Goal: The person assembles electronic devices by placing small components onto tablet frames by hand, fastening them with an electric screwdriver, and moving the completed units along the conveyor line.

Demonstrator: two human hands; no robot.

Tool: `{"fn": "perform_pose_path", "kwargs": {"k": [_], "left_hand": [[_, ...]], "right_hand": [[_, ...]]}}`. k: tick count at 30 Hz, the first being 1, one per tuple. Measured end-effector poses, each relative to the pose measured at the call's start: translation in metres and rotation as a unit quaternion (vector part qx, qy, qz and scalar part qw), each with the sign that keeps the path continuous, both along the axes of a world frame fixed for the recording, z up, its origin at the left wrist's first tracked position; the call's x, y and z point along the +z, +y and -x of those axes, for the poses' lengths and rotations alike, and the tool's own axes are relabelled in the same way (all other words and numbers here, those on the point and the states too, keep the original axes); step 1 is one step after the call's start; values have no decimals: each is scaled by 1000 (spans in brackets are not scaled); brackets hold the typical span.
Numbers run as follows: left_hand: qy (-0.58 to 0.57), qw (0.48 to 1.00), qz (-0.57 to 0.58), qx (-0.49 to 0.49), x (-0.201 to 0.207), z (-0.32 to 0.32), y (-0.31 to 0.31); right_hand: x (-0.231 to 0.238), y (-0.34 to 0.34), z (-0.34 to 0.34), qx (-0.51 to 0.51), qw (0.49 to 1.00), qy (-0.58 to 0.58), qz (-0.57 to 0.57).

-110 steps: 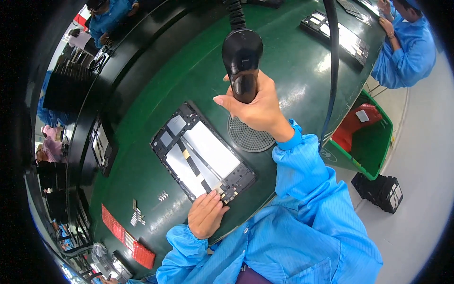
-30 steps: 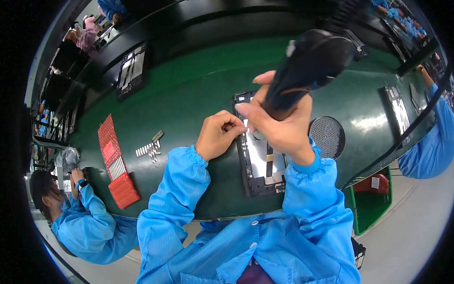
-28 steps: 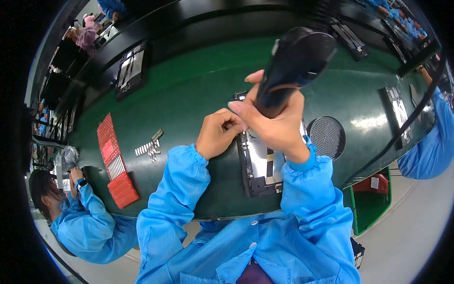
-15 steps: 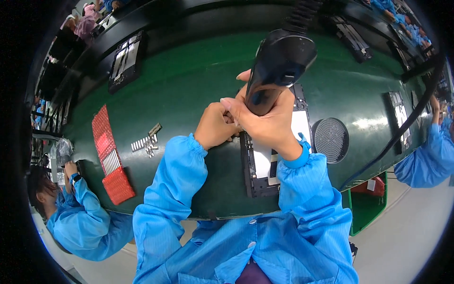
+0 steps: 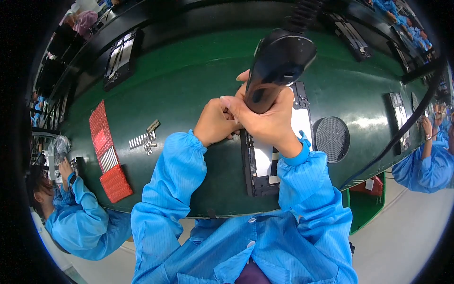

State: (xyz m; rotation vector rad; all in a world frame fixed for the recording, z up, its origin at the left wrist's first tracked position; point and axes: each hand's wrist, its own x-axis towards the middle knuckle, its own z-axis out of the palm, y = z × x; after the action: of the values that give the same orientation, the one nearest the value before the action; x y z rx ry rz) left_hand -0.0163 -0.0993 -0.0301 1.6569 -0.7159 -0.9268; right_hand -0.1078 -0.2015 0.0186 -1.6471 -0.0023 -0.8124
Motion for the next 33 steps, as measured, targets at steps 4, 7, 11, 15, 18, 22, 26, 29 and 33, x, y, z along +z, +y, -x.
{"fn": "perform_pose_path", "kwargs": {"k": [4, 7, 11, 15, 18, 22, 26, 29, 33], "left_hand": [[-20, 1000, -1, -7, 0, 0, -2], [-23, 999, 48, -1, -11, -2, 1], [-55, 996, 71, -11, -6, -3, 2], [-51, 997, 28, -47, 0, -18, 12], [-130, 989, 41, -59, 16, -42, 40], [-345, 938, -42, -2, 36, -47, 96], [-346, 936, -67, 13, 23, -13, 103], [-347, 936, -59, 9, 14, -1, 95], [-364, 927, -88, 10, 13, -8, 102]], "right_hand": [[-2, 6, 3, 14, 1000, 10, 19], [-10, 8, 2, 10, 998, 0, 56], [-8, 7, 2, 29, 997, -15, 64], [-3, 12, -1, 7, 1000, -11, -16], [8, 3, 7, -36, 994, -68, -81], [18, -15, 22, -60, 985, -142, -73], [19, -24, 33, -87, 988, -117, -48], [30, -38, 50, -111, 989, -97, -24], [44, -72, 90, -181, 981, -67, 27]]}}
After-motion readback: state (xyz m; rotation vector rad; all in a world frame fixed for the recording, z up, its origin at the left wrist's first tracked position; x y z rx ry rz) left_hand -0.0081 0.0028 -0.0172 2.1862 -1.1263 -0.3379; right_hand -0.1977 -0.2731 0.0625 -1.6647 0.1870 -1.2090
